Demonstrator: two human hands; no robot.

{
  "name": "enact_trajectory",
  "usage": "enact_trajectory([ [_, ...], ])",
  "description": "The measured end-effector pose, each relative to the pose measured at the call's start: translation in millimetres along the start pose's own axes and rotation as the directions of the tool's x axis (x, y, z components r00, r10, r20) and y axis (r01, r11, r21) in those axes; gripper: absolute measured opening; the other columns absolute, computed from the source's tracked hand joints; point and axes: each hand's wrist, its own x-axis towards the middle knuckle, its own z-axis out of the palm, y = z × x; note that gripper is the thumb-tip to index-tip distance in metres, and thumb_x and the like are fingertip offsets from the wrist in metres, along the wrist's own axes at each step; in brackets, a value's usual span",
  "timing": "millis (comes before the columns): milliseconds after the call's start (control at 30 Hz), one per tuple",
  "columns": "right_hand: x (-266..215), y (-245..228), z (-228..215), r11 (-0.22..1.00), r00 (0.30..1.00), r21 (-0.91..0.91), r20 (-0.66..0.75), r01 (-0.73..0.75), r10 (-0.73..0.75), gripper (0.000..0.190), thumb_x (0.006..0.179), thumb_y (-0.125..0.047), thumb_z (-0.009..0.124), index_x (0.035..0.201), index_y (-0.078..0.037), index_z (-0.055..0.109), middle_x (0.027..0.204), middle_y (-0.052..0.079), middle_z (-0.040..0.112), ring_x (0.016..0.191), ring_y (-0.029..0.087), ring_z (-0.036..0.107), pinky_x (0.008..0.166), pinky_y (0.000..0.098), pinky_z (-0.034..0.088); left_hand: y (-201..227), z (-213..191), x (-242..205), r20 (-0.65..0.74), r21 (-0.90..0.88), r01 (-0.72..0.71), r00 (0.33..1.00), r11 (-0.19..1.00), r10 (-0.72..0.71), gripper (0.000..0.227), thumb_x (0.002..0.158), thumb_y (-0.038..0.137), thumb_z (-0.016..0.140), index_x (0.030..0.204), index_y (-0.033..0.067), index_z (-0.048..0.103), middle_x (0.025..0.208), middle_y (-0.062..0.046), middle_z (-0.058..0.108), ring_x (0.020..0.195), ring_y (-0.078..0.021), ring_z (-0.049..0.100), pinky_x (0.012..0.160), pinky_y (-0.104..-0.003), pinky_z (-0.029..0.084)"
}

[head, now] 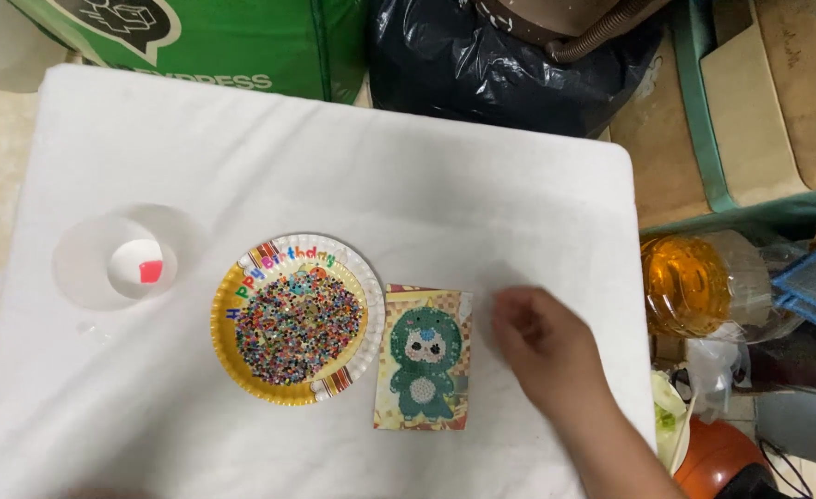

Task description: Using a stylus to pick up small colorful beads from a paper plate and place them onto a sticky card with a character design.

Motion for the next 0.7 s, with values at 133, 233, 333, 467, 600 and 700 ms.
enact_trajectory([
  [133, 22.8, -23.6, 8.8, 0.989, 0.99, 0.055, -0.016, 0.138, -0.138, 0.01, 0.084, -0.014, 0.06, 0.091, -0.01, 0.066, 0.073, -0.001, 0.062, 0.059, 0.009, 0.051, 0.053, 0.0241, 0.045, -60.0, 22.6, -9.9, -0.003, 0.013, 0.026, 1.0, 1.0, -0.026, 0.016, 0.079, 0.008, 0.059, 0.068, 0.0145, 0.067, 0.056, 0.0, 0.064, 0.04, -0.0105, 0.048, 0.043, -0.023, 0.035],
  [233, 43.7, -11.4, 21.2, 0.953, 0.954, -0.036, 0.012, 0.3, -0.3, 0.012, 0.083, -0.013, 0.059, 0.09, -0.013, 0.068, 0.076, -0.006, 0.066, 0.064, 0.006, 0.055, 0.06, 0.0209, 0.046, -111.8, 46.1, 3.2, 0.094, -0.147, -0.088, 0.99, 0.985, 0.103, 0.014, 0.088, 0.008, 0.051, 0.096, 0.0034, 0.061, 0.089, -0.007, 0.073, 0.078, -0.0113, 0.073, 0.072, -0.022, 0.058],
  [333, 50.1, -7.1, 17.5, 0.932, 0.933, -0.051, 0.047, 0.359, -0.357, 0.01, 0.085, -0.014, 0.059, 0.088, -0.013, 0.069, 0.079, -0.006, 0.067, 0.066, 0.007, 0.056, 0.06, 0.0201, 0.047, -124.5, 60.8, 8.7, 0.115, 0.011, -0.026, 0.993, 1.0, 0.025, 0.015, 0.087, 0.013, 0.056, 0.094, 0.0103, 0.069, 0.091, 0.001, 0.072, 0.081, -0.0083, 0.068, 0.073, -0.02, 0.052],
  [467, 53.7, -5.5, 12.9, 0.93, 0.928, -0.032, 0.09, 0.366, -0.362, 0.01, 0.085, -0.013, 0.059, 0.087, -0.013, 0.068, 0.077, -0.006, 0.066, 0.064, 0.006, 0.055, 0.057, 0.0202, 0.045, -129.6, 65.5, 13.8, 0.133, 0.006, -0.129, 0.983, 0.992, 0.127, 0.011, 0.087, 0.009, 0.057, 0.094, 0.0061, 0.065, 0.091, -0.004, 0.072, 0.079, -0.0117, 0.068, 0.072, -0.021, 0.052],
  [600, 58.9, 3.7, 9.3, 0.903, 0.894, -0.022, 0.155, 0.429, -0.421, 0.01, 0.084, -0.013, 0.059, 0.089, -0.014, 0.067, 0.081, -0.006, 0.067, 0.065, 0.007, 0.056, 0.059, 0.0207, 0.047, -129.9, 68.7, 15.1, 0.151, -0.001, -0.067, 0.986, 0.998, 0.067, 0.012, 0.086, 0.007, 0.058, 0.091, 0.0052, 0.069, 0.082, -0.003, 0.068, 0.067, -0.0111, 0.059, 0.064, -0.021, 0.045],
  [700, 61.6, 5.8, 7.8, 0.881, 0.868, 0.006, 0.172, 0.473, -0.467, 0.009, 0.084, -0.012, 0.06, 0.09, -0.013, 0.067, 0.08, -0.006, 0.066, 0.063, 0.006, 0.054, 0.058, 0.0206, 0.046, -131.5, 69.1, 16.9, 0.135, -0.012, -0.069, 0.988, 0.998, 0.07, 0.013, 0.089, 0.007, 0.054, 0.091, 0.0013, 0.066, 0.082, -0.006, 0.066, 0.066, -0.0138, 0.056, 0.063, -0.024, 0.044],
])
